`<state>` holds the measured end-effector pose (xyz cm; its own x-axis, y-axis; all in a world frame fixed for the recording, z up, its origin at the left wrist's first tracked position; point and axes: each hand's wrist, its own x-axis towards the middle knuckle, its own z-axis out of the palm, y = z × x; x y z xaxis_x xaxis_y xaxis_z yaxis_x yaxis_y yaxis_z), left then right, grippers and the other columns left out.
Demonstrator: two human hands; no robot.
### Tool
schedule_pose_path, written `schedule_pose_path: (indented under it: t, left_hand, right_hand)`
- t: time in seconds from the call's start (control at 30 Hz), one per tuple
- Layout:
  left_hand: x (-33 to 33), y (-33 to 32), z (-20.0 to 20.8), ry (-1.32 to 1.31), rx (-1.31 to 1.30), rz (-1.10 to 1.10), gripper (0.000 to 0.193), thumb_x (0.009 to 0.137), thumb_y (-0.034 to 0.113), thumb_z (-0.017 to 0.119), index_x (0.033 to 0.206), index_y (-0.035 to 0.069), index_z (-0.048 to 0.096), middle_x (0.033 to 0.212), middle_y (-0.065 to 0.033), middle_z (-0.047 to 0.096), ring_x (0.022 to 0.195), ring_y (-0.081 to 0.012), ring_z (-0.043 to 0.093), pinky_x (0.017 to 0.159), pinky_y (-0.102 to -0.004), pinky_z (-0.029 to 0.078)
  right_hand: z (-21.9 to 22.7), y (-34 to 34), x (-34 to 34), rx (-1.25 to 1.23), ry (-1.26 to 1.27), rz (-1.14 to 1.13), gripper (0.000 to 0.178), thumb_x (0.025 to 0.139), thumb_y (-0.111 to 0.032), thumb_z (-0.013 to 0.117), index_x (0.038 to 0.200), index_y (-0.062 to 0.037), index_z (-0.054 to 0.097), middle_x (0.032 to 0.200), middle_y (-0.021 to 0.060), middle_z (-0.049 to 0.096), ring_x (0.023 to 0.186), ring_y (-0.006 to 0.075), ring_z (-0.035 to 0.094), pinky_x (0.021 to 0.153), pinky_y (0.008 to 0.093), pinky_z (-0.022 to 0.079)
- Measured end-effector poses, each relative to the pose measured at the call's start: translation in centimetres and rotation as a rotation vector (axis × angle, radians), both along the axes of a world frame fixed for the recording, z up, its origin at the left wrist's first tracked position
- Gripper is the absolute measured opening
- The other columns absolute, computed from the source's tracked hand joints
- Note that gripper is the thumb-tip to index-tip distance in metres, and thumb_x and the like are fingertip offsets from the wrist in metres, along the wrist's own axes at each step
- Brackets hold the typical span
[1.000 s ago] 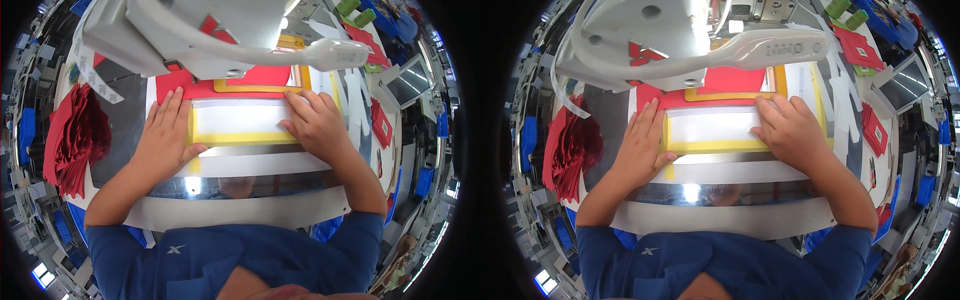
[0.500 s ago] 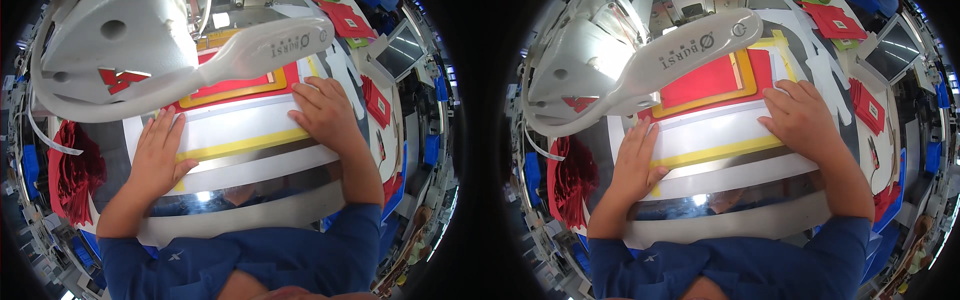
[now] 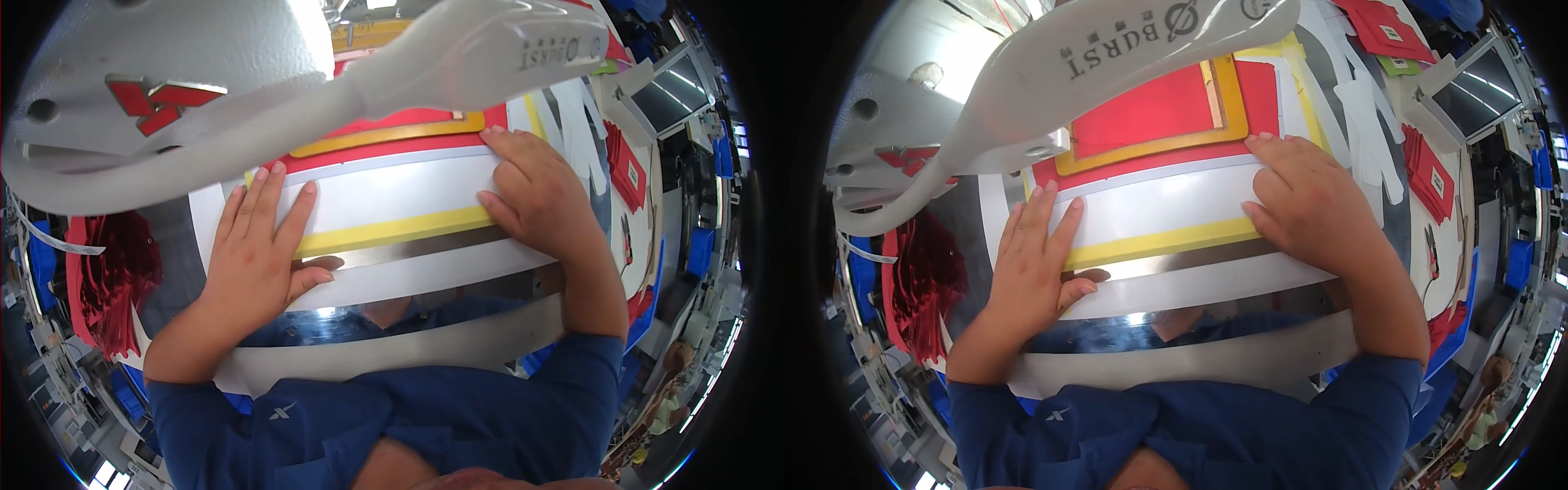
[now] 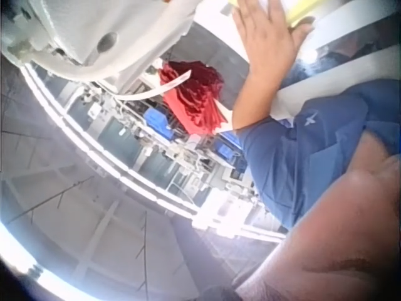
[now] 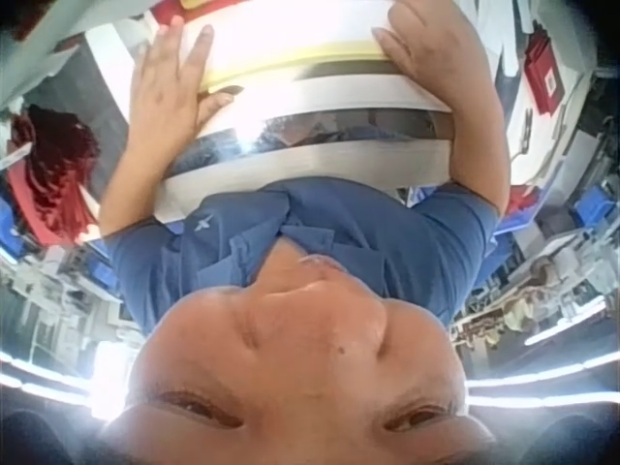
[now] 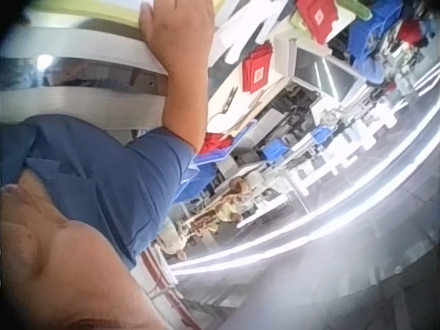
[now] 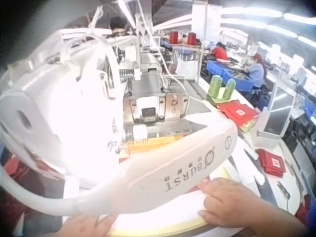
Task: Sewing brand labels onto red fabric pieces using an industrial sewing machine.
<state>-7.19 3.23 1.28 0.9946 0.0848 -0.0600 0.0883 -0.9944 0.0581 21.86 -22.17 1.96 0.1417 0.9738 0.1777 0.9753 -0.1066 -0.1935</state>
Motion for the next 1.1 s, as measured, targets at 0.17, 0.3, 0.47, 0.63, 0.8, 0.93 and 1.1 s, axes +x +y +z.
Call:
schedule_pose_path:
  t: [0.17, 0.3, 0.47, 0.63, 0.8, 0.93, 1.1]
  left_hand:
    - [0.0, -0.4, 0.1, 0.016, -0.006, -0.005, 0.101, 0.092, 0.078, 0.056, 0.164, 0.008, 0.047, 0.164, -0.0356, 0.040, 0.154, -0.0514, 0.040, 0.126, -0.0622, 0.030]
    - [-0.1, -0.8, 0.4, 0.041, -0.048, 0.001, 0.103, 0.084, 0.072, 0.071, 0.164, 0.011, 0.048, 0.164, -0.0383, 0.038, 0.152, -0.0553, 0.039, 0.126, -0.0622, 0.030]
    - [-0.2, 0.0, -0.5, -0.004, -0.119, -0.027, 0.102, 0.088, 0.074, 0.065, 0.165, 0.010, 0.046, 0.166, -0.0389, 0.033, 0.151, -0.0575, 0.038, 0.125, -0.0648, 0.030]
    - [-0.5, -1.1, 2.0, 0.029, -0.103, 0.037, 0.102, 0.092, 0.078, 0.059, 0.165, 0.009, 0.045, 0.166, -0.0383, 0.031, 0.151, -0.0584, 0.037, 0.125, -0.0673, 0.029]
    - [0.2, -0.5, -0.4, -0.043, -0.219, -0.015, 0.099, 0.091, 0.072, 0.067, 0.163, 0.007, 0.047, 0.162, -0.0406, 0.034, 0.150, -0.0582, 0.036, 0.124, -0.0659, 0.031]
    - [0.5, -1.1, -0.7, -0.107, -0.199, 0.000, 0.099, 0.091, 0.072, 0.067, 0.163, 0.007, 0.047, 0.160, -0.0421, 0.036, 0.150, -0.0577, 0.038, 0.124, -0.0644, 0.032]
    - [0.3, -1.4, -0.6, -0.128, -0.150, 0.008, 0.096, 0.092, 0.072, 0.067, 0.164, 0.011, 0.048, 0.158, -0.0399, 0.041, 0.146, -0.0552, 0.044, 0.124, -0.0614, 0.033]
  right_hand:
    - [0.1, -0.3, -0.2, -0.016, -0.053, 0.014, 0.024, 0.090, -0.021, 0.080, 0.093, -0.0036, 0.064, 0.134, 0.0224, 0.071, 0.128, 0.0389, 0.068, 0.115, 0.0523, 0.051]
    - [-0.1, -0.8, -0.4, 0.051, -0.125, -0.013, 0.023, 0.087, -0.020, 0.081, 0.089, -0.0043, 0.065, 0.124, 0.0194, 0.075, 0.116, 0.0366, 0.073, 0.109, 0.0508, 0.056]
    - [-0.5, -0.5, -0.9, 0.095, -0.104, -0.030, 0.023, 0.085, -0.017, 0.081, 0.085, -0.0037, 0.063, 0.121, 0.0194, 0.075, 0.109, 0.0385, 0.073, 0.105, 0.0515, 0.058]
    - [0.0, 0.5, -0.3, 0.126, -0.076, 0.046, 0.021, 0.084, -0.016, 0.081, 0.087, -0.0029, 0.065, 0.120, 0.0188, 0.075, 0.109, 0.0368, 0.073, 0.104, 0.0503, 0.057]
    - [-0.3, -0.1, -0.5, 0.018, -0.059, -0.039, 0.021, 0.082, -0.013, 0.080, 0.086, -0.0005, 0.063, 0.125, 0.0224, 0.073, 0.112, 0.0419, 0.070, 0.102, 0.0518, 0.055]
    - [-0.2, -0.8, -0.2, 0.046, -0.038, -0.031, 0.021, 0.083, -0.011, 0.079, 0.086, 0.0011, 0.062, 0.126, 0.0242, 0.072, 0.113, 0.0445, 0.068, 0.102, 0.0516, 0.054]
    - [-0.1, -0.4, -0.2, 0.019, -0.048, -0.044, 0.022, 0.085, -0.010, 0.079, 0.087, 0.0023, 0.061, 0.128, 0.0256, 0.071, 0.111, 0.0450, 0.067, 0.100, 0.0516, 0.054]
